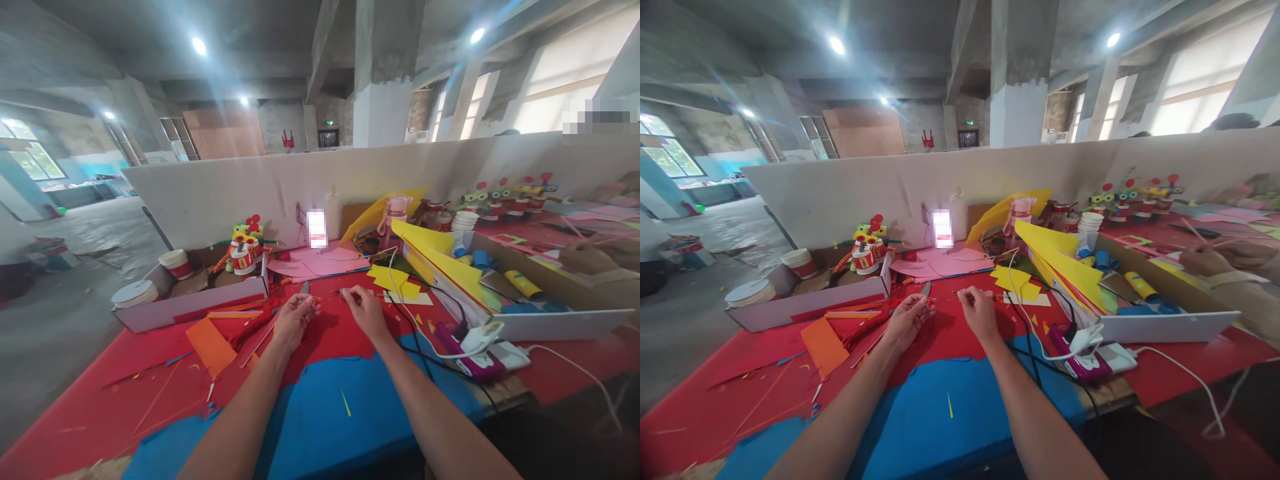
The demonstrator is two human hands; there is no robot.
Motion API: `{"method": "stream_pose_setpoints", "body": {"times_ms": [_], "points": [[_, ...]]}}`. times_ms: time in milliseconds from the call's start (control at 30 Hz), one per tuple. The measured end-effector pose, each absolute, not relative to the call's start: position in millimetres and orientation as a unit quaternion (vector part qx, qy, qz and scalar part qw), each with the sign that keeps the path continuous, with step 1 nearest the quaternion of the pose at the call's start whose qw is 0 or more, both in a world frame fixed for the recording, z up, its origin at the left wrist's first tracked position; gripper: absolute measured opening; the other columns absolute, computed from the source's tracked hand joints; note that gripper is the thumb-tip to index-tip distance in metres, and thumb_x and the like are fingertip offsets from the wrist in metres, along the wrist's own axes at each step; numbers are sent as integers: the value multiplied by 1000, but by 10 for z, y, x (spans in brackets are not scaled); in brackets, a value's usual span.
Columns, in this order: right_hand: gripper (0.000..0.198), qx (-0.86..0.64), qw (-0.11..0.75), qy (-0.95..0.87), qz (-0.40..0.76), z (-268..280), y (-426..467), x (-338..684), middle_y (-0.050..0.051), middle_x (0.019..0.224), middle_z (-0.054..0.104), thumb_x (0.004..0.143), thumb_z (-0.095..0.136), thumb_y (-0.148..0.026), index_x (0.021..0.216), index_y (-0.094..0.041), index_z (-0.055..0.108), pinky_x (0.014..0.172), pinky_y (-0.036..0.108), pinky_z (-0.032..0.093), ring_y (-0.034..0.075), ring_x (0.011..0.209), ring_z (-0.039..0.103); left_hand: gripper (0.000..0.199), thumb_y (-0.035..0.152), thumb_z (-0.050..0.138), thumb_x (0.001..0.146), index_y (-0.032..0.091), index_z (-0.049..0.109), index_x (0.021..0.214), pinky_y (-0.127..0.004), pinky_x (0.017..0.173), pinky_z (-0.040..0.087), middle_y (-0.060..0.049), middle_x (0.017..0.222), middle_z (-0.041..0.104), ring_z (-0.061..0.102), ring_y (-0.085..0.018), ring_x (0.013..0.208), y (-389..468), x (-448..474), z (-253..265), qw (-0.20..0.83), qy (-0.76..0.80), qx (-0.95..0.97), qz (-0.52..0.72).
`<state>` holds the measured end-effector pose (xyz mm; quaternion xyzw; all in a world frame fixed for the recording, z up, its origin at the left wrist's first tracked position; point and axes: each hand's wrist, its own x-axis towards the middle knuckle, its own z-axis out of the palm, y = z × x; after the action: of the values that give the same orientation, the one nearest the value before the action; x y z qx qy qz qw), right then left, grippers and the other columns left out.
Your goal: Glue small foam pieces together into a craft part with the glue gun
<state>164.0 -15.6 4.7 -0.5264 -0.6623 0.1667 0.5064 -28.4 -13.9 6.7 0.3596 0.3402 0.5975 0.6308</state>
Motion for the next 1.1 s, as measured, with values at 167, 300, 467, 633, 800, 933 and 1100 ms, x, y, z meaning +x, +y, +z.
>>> {"method": "stream_pose_setpoints", "body": {"times_ms": [167,300,467,633,800,933,1100], "points": [[31,-442,566,-660,222,-16,-202,1337,1,68,58,93,41,-44,73,-22,51,64,27,42,17,65,55,35,29,86,58,15,58,74,-24,66,55,-3,74,72,65,-11,64,-176,-246,86,630,347,365,591],[26,-406,579,-651,276,-11,-210,1298,1,79,59,86,56,-47,89,-21,53,62,27,45,15,65,55,36,30,87,56,15,58,72,-23,64,54,1,66,68,62,-10,60,-202,-217,100,630,341,366,594],[47,-386,563,-653,330,-25,-197,1286,4,98,60,73,72,-47,107,-22,51,59,27,47,11,61,53,38,28,89,53,15,58,72,-19,62,51,0,71,69,62,-8,61,-190,-193,87,636,343,355,594],[52,-369,545,-664,356,-51,-187,1262,3,95,60,68,77,-41,110,-22,51,60,28,48,13,64,56,36,30,87,56,15,59,72,-18,57,47,1,64,66,61,-9,60,-196,-179,97,630,341,375,589],[41,-353,544,-671,359,-77,-157,1249,4,97,62,70,75,-33,103,-22,54,66,30,51,15,71,61,36,29,87,56,15,58,71,-17,55,47,3,62,63,59,-8,56,-220,-165,104,630,338,372,592],[30,-341,548,-674,359,-83,-140,1250,4,96,63,73,70,-28,99,-22,55,70,30,53,16,75,63,36,27,88,54,15,57,70,-17,58,49,3,67,65,59,-7,58,-222,-148,87,631,336,358,601],[22,-342,548,-684,339,-84,-130,1272,4,91,64,78,65,-27,97,-22,56,71,31,53,17,77,62,35,27,88,55,15,58,69,-16,56,47,4,62,62,56,-5,55,-217,-132,66,630,339,355,601]]}}
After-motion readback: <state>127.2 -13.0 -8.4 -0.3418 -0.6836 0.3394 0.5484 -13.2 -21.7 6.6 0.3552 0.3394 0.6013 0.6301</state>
